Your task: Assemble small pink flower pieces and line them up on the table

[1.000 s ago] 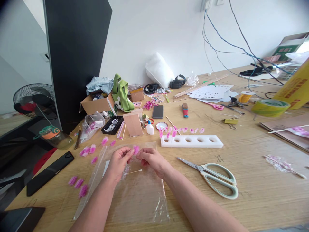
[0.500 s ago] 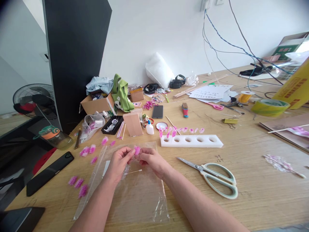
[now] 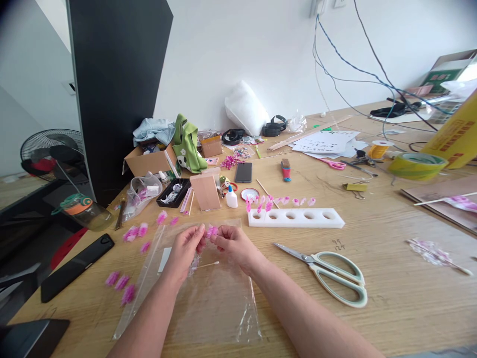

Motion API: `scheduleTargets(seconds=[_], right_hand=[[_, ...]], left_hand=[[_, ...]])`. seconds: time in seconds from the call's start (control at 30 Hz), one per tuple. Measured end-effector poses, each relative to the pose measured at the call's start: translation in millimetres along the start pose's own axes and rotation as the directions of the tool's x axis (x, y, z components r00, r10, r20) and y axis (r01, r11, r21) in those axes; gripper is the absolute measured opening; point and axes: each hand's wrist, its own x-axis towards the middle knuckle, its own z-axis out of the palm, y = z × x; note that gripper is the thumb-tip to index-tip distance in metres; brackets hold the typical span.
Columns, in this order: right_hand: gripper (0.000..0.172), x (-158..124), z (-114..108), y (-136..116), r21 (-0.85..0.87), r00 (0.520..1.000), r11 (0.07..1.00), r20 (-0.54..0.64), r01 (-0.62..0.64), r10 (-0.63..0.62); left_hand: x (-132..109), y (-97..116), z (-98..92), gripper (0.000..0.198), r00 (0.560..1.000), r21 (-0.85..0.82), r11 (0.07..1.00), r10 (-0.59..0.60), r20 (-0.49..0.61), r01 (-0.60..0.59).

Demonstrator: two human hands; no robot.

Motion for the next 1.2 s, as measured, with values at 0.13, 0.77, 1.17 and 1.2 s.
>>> scheduleTargets(seconds=[0.13, 0.77, 1.17, 1.2], right_hand=[[0.039, -0.4, 0.0, 1.5, -0.026, 1.0, 1.0, 0.016, 0.005, -0.005], [0.043, -1.3, 0.4, -0.7, -0.178, 0.999, 0.984, -0.049, -0.008, 0.0], [0.033, 2.2, -2.4, 4.8, -0.244, 0.995, 0.966, -0.022, 0.089, -0.097], [0.033, 2.5, -2.5, 5.4, -0.256, 0.995, 0.963, -0.019, 0.09, -0.098]], left_hand=[[-1.0, 2.9, 0.2, 0.039, 0.998, -0.006, 1.0, -0.001, 0.061, 0.002], [0.1, -2.3, 0.0, 0.028, 0.999, 0.021, 0.999, 0.044, 0.014, -0.044], [-0.5, 0.4, -1.2, 0.039, 0.999, 0.003, 1.0, -0.004, 0.047, 0.004], [-0.1, -0.2, -1.5, 0.037, 0.999, 0.013, 1.0, -0.005, 0.049, 0.004]])
